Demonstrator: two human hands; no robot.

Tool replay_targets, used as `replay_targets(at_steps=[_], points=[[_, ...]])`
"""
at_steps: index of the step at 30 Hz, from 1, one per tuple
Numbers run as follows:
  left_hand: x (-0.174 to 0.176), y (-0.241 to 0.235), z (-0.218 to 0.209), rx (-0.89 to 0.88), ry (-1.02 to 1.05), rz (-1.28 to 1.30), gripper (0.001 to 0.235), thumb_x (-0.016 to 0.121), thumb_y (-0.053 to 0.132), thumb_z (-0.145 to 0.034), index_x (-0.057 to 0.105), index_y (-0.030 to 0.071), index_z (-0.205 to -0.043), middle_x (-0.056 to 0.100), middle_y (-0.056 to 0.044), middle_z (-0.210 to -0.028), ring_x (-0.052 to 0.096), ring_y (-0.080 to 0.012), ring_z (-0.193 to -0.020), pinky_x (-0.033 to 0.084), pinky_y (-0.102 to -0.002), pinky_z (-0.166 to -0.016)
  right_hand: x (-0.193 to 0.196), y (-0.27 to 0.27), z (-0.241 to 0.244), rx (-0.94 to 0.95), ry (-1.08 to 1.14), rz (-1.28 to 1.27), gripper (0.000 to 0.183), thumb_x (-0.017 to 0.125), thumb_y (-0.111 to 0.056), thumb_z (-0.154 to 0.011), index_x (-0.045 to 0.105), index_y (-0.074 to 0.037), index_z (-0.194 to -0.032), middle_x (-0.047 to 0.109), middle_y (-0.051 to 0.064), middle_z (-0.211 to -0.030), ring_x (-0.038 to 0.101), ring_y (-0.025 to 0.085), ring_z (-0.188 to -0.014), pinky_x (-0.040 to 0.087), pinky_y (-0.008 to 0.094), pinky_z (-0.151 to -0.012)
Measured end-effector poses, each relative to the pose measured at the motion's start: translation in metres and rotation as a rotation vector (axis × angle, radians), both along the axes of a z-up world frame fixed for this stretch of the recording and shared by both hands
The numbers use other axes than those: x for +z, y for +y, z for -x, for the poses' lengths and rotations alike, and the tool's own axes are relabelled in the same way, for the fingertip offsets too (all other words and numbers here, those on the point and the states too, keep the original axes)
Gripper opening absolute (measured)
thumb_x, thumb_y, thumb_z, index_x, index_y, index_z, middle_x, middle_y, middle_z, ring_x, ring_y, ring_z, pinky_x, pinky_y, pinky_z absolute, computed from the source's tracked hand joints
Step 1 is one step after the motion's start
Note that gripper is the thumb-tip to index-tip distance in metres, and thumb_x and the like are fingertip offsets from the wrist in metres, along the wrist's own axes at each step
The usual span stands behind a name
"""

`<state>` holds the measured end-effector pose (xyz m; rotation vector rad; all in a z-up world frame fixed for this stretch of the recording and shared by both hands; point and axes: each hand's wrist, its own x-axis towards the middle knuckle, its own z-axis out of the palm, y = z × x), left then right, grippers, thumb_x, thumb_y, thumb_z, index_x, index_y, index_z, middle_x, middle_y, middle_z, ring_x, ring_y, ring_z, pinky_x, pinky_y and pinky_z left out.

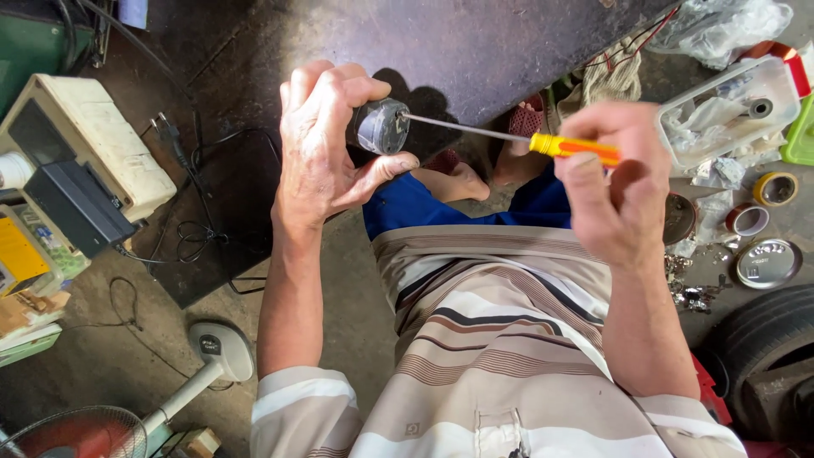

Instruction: The person uses a yellow-handled screwdriver to pry open a small cylindrical electronic component, then switches to a green-handled screwdriver to continue prying. The person removes a small internal part, wipes the component with a cloth, and continues prying at the seam.

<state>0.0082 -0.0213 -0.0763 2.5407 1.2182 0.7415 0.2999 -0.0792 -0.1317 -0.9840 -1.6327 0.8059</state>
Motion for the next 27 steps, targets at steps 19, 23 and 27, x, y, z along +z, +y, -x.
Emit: replay_targets(at_steps=[19, 23, 27], points=[[0.000, -0.004, 0.001, 0.072, -0.031, 0.052, 0.061, 0.061, 0.057, -0.096, 0.053, 0.002, -0.121, 0.059, -0.014, -0.110, 0.053, -0.0319, -0.105, 0.037, -0.043, -0.087, 0.028, -0.007, 0.022, -0.024, 0.355, 0.174, 0.019, 0.053, -0.015, -0.106, 0.044, 0.001, -0.107, 0.067, 0.026, -0.094, 0.072, 0.032, -0.081, 0.059, 0.037, -0.074], [-0.005, -0.003, 0.004, 0.033, -0.077, 0.040, 0.068, 0.059, 0.063, -0.094, 0.052, 0.001, -0.121, 0.062, -0.015, -0.117, 0.055, -0.0331, -0.107, 0.040, -0.046, -0.095, 0.014, -0.020, 0.017, -0.212, 0.084, 0.164, 0.027, 0.052, -0.022, -0.110, 0.054, 0.005, -0.107, 0.065, 0.011, -0.067, 0.059, 0.017, -0.054, 0.045, 0.025, -0.057], [-0.011, -0.002, 0.009, 0.029, -0.029, 0.043, 0.074, 0.057, 0.069, -0.092, 0.059, 0.004, -0.127, 0.066, -0.010, -0.128, 0.054, -0.0310, -0.111, 0.040, -0.045, -0.094, 0.018, -0.014, 0.019, -0.076, 0.162, 0.033, 0.031, 0.049, -0.027, -0.108, 0.044, 0.004, -0.109, 0.062, 0.024, -0.093, 0.065, 0.034, -0.088, 0.057, 0.039, -0.077]])
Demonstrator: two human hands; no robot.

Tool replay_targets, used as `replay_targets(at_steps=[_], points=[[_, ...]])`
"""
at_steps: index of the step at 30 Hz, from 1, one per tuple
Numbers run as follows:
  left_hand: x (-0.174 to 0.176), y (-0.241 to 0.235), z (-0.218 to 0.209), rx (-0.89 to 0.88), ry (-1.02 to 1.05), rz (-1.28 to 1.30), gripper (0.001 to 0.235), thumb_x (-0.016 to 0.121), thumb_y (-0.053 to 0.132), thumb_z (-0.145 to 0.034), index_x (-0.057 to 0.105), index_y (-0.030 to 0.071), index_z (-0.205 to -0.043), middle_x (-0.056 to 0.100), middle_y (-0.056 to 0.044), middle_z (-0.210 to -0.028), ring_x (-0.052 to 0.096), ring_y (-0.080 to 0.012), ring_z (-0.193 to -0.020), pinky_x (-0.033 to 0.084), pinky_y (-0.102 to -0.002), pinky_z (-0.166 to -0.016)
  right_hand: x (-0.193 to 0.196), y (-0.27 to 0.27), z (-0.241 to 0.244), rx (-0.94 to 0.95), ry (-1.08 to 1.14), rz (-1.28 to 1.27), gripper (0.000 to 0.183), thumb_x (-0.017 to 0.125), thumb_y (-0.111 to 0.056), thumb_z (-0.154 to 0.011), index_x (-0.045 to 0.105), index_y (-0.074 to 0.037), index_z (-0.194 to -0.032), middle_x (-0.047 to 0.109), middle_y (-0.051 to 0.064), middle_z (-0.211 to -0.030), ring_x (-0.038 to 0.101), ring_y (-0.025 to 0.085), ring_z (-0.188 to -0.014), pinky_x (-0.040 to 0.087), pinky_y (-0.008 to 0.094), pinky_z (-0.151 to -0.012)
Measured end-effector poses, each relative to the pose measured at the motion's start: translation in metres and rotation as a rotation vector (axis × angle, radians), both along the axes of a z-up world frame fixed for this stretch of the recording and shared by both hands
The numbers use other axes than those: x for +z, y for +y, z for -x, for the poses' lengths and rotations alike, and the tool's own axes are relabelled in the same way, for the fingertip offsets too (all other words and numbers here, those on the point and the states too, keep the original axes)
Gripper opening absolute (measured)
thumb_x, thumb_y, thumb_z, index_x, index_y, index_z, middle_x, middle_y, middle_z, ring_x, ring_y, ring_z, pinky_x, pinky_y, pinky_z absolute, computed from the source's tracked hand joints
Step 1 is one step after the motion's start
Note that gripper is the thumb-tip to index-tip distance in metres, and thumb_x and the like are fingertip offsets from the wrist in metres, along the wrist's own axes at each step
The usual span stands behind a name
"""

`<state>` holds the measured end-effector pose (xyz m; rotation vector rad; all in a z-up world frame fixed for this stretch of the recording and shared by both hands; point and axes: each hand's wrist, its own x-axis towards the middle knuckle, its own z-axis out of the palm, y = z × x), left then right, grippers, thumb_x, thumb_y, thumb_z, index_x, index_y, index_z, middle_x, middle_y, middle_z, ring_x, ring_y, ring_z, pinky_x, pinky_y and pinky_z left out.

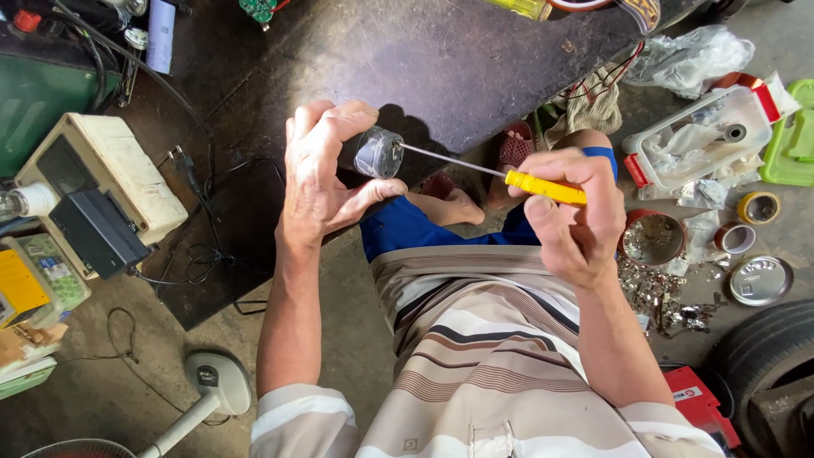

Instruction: The person uses a yellow-handled screwdriver to pry open a small cylindrical electronic component, then switches to a green-handled screwdriver to continue prying. The person removes a small internal part, wipes the component with a cloth, and continues prying at the seam.

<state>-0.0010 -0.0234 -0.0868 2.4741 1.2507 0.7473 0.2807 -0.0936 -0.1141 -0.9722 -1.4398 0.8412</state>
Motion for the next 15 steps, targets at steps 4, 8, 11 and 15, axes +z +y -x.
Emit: replay_targets(at_steps=[4, 8, 11, 15], points=[[0.010, 0.002, -0.006, -0.037, 0.002, -0.008, 0.065, 0.051, 0.066, -0.097, 0.061, 0.010, -0.128, 0.066, -0.006, -0.128, 0.051, -0.0287, -0.109, 0.037, -0.042, -0.096, 0.007, -0.002, 0.005, -0.023, 0.107, 0.113, 0.018, 0.047, -0.005, -0.106, 0.037, 0.005, -0.117, 0.061, 0.032, -0.109, 0.070, 0.036, -0.089, 0.058, 0.039, -0.085], [0.013, 0.003, -0.009, -0.061, -0.054, -0.023, 0.054, 0.060, 0.052, -0.099, 0.059, 0.001, -0.117, 0.066, -0.014, -0.110, 0.052, -0.0309, -0.100, 0.042, -0.044, -0.094, 0.007, -0.004, 0.001, -0.026, 0.011, 0.095, 0.017, 0.056, -0.003, -0.104, 0.050, 0.010, -0.113, 0.067, 0.029, -0.103, 0.075, 0.033, -0.082, 0.059, 0.031, -0.067], [0.009, 0.004, -0.008, -0.065, -0.051, -0.051, 0.053, 0.065, 0.051, -0.098, 0.058, 0.001, -0.114, 0.064, -0.015, -0.108, 0.053, -0.0312, -0.098, 0.045, -0.045, -0.088, 0.009, -0.002, -0.002, -0.028, -0.055, 0.045, 0.014, 0.057, 0.000, -0.106, 0.049, 0.009, -0.113, 0.068, 0.028, -0.104, 0.076, 0.031, -0.081, 0.059, 0.029, -0.065], [0.016, 0.004, -0.008, -0.126, -0.043, -0.055, 0.046, 0.058, 0.050, -0.103, 0.064, 0.007, -0.118, 0.061, -0.011, -0.110, 0.047, -0.0293, -0.095, 0.042, -0.043, -0.086, 0.011, 0.000, -0.003, -0.019, -0.050, 0.052, 0.013, 0.056, 0.000, -0.106, 0.047, 0.007, -0.113, 0.065, 0.030, -0.105, 0.076, 0.035, -0.081, 0.060, 0.034, -0.069]])
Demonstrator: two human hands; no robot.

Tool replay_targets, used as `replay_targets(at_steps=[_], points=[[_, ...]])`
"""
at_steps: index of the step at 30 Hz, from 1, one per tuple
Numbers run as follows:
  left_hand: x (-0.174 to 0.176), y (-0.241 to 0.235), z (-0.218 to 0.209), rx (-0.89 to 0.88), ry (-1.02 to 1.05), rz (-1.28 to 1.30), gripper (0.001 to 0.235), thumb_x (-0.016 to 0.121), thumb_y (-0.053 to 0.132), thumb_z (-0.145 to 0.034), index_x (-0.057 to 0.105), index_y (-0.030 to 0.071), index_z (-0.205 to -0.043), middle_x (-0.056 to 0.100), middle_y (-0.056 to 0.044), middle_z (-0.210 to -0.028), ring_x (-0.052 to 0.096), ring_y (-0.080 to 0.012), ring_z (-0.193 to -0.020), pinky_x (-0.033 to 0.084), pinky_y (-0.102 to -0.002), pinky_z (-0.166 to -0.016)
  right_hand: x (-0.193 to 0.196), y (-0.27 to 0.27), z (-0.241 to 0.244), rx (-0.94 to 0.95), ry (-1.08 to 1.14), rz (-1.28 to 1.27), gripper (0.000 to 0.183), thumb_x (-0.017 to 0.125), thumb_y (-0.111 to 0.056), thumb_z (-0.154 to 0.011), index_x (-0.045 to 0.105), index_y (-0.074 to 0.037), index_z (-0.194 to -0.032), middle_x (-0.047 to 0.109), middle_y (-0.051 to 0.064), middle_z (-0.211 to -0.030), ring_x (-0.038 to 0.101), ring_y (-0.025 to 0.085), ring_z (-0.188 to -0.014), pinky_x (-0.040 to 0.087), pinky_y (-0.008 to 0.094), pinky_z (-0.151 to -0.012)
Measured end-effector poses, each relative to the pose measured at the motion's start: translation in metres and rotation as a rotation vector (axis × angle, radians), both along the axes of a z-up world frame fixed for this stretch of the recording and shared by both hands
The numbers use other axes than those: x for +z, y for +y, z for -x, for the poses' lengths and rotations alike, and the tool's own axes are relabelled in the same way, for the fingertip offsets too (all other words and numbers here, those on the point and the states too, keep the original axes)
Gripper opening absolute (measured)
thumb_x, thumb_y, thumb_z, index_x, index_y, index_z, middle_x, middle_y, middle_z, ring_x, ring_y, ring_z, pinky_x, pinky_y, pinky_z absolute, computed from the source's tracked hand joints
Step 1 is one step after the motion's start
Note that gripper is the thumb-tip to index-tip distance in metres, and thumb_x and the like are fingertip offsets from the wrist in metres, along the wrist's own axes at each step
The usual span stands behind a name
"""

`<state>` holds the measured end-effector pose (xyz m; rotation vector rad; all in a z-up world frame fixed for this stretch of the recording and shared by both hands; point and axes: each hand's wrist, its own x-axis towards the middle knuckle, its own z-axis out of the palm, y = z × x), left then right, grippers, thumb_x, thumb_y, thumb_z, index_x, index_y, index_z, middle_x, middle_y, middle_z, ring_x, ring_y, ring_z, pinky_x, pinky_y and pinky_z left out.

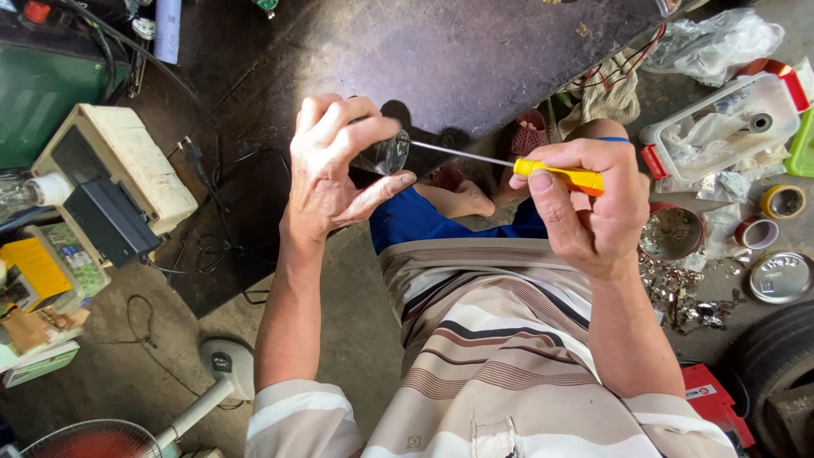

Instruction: The person uses a yellow-handled screwdriver to pry open a small cylindrical electronic component, then switches to a green-handled screwdriver to continue prying. The person removes a small internal part, wipes the component with a cloth, and continues prying at the seam.

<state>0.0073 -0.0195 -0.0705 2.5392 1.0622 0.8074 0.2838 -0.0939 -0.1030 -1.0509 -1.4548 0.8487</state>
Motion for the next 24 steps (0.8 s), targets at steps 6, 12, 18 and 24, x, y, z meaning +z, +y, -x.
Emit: replay_targets(at_steps=[6, 12, 18, 24], points=[[0.002, 0.001, -0.004, 0.008, 0.068, -0.027, 0.056, 0.046, 0.057, -0.104, 0.064, 0.006, -0.117, 0.062, -0.012, -0.107, 0.052, -0.0293, -0.094, 0.045, -0.044, -0.087, 0.000, -0.001, -0.005, -0.012, -0.073, 0.081, 0.016, 0.060, -0.006, -0.108, 0.052, 0.006, -0.114, 0.070, 0.021, -0.104, 0.078, 0.027, -0.085, 0.055, 0.026, -0.067], [-0.003, -0.001, -0.001, 0.031, 0.067, -0.044, 0.056, 0.049, 0.058, -0.103, 0.064, 0.006, -0.118, 0.064, -0.013, -0.107, 0.055, -0.0299, -0.095, 0.048, -0.043, -0.085, 0.001, 0.001, -0.005, -0.034, -0.079, 0.138, 0.023, 0.060, -0.016, -0.108, 0.057, 0.007, -0.109, 0.071, 0.014, -0.078, 0.073, 0.019, -0.067, 0.054, 0.024, -0.064], [0.003, 0.002, -0.002, -0.024, 0.067, -0.025, 0.048, 0.052, 0.050, -0.106, 0.067, 0.007, -0.121, 0.063, -0.014, -0.108, 0.052, -0.0305, -0.094, 0.046, -0.043, -0.082, -0.003, 0.007, -0.006, 0.022, -0.068, 0.002, 0.010, 0.059, -0.002, -0.107, 0.055, 0.008, -0.107, 0.070, 0.021, -0.092, 0.076, 0.025, -0.075, 0.056, 0.027, -0.062], [0.006, 0.000, -0.006, 0.026, 0.059, 0.004, 0.058, 0.047, 0.056, -0.104, 0.066, 0.002, -0.118, 0.067, -0.015, -0.107, 0.058, -0.0305, -0.096, 0.049, -0.042, -0.084, -0.006, 0.006, -0.004, 0.020, -0.004, 0.022, 0.010, 0.058, 0.000, -0.108, 0.053, 0.009, -0.108, 0.065, 0.023, -0.095, 0.075, 0.028, -0.074, 0.058, 0.029, -0.062]])
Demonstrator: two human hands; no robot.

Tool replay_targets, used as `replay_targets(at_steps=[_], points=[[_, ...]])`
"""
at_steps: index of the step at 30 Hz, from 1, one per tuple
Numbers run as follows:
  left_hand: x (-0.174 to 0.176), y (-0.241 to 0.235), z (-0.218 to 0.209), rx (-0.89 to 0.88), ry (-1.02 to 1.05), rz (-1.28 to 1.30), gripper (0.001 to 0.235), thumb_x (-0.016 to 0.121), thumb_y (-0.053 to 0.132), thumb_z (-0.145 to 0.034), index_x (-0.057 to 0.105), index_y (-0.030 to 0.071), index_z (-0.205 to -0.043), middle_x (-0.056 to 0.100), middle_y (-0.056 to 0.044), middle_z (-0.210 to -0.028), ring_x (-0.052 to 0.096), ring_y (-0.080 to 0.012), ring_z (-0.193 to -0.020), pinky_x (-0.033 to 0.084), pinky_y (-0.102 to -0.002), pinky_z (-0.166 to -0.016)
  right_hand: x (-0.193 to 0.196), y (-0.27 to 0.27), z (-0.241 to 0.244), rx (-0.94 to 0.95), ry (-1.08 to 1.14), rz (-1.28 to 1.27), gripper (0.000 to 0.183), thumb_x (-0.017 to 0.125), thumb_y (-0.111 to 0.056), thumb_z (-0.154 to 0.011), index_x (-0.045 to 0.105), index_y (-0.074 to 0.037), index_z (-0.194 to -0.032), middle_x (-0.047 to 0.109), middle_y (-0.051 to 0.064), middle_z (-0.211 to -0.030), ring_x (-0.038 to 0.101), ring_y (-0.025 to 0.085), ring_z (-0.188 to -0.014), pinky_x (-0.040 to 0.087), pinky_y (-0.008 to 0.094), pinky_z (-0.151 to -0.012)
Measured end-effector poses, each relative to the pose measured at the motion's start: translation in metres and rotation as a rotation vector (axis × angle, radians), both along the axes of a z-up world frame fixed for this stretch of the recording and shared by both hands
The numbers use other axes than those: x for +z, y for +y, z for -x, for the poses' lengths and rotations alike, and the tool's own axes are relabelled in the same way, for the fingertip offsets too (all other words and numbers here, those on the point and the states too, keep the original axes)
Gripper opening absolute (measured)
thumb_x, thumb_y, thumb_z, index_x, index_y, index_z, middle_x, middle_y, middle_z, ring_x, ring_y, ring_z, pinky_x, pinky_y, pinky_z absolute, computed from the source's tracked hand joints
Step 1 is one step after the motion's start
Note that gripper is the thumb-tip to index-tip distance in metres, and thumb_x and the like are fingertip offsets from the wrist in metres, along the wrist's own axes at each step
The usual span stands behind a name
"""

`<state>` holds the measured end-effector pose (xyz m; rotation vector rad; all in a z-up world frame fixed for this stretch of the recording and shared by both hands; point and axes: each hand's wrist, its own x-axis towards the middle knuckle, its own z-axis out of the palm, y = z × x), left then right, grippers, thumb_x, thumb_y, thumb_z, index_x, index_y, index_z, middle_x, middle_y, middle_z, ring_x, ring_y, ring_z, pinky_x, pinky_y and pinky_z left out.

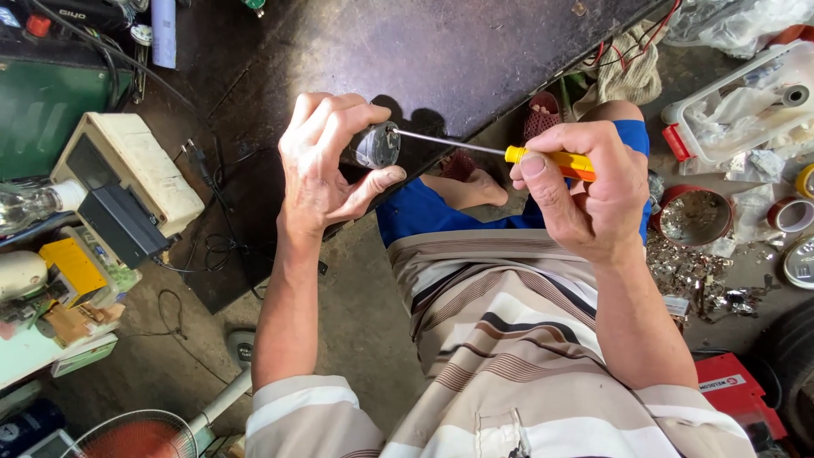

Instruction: The person uses a yellow-handled screwdriver to pry open a small cylindrical electronic component, then switches to a green-handled screwdriver to continue prying. The person removes a small internal part, wipes the component with a cloth, and continues prying at the seam.

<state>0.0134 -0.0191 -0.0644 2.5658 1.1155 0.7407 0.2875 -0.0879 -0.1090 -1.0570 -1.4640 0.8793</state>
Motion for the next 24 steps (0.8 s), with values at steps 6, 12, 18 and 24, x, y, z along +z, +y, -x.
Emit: replay_targets(at_steps=[6, 12, 18, 24], points=[[-0.011, 0.001, 0.005, 0.009, -0.004, -0.045, 0.061, 0.055, 0.061, -0.098, 0.065, 0.004, -0.116, 0.068, -0.014, -0.104, 0.060, -0.0302, -0.094, 0.049, -0.042, -0.083, 0.002, 0.000, -0.002, -0.045, -0.133, -0.068, 0.029, 0.067, -0.011, -0.102, 0.054, 0.011, -0.116, 0.066, 0.022, -0.106, 0.068, 0.029, -0.084, 0.053, 0.034, -0.072], [-0.008, 0.000, 0.005, 0.019, 0.010, -0.029, 0.058, 0.054, 0.060, -0.100, 0.063, 0.005, -0.118, 0.066, -0.013, -0.106, 0.056, -0.0296, -0.094, 0.048, -0.041, -0.082, 0.011, 0.001, -0.003, -0.102, -0.201, 0.013, 0.024, 0.065, -0.019, -0.108, 0.063, 0.004, -0.106, 0.071, 0.008, -0.072, 0.068, 0.015, -0.066, 0.045, 0.025, -0.064], [-0.007, -0.001, 0.003, 0.027, -0.001, -0.043, 0.059, 0.054, 0.060, -0.099, 0.064, 0.004, -0.115, 0.066, -0.013, -0.104, 0.058, -0.0296, -0.094, 0.049, -0.041, -0.082, 0.009, 0.010, 0.000, -0.011, 0.009, 0.072, 0.025, 0.045, -0.012, -0.113, 0.057, 0.008, -0.102, 0.068, 0.013, -0.066, 0.066, 0.019, -0.058, 0.043, 0.030, -0.089], [-0.006, -0.003, 0.002, 0.032, -0.034, -0.006, 0.051, 0.061, 0.051, -0.100, 0.064, 0.002, -0.114, 0.065, -0.014, -0.105, 0.056, -0.0299, -0.097, 0.049, -0.041, -0.083, 0.002, 0.016, -0.004, 0.101, 0.265, 0.137, 0.013, 0.038, 0.000, -0.106, 0.034, 0.001, -0.118, 0.060, 0.034, -0.113, 0.061, 0.034, -0.081, 0.057, 0.037, -0.079]])
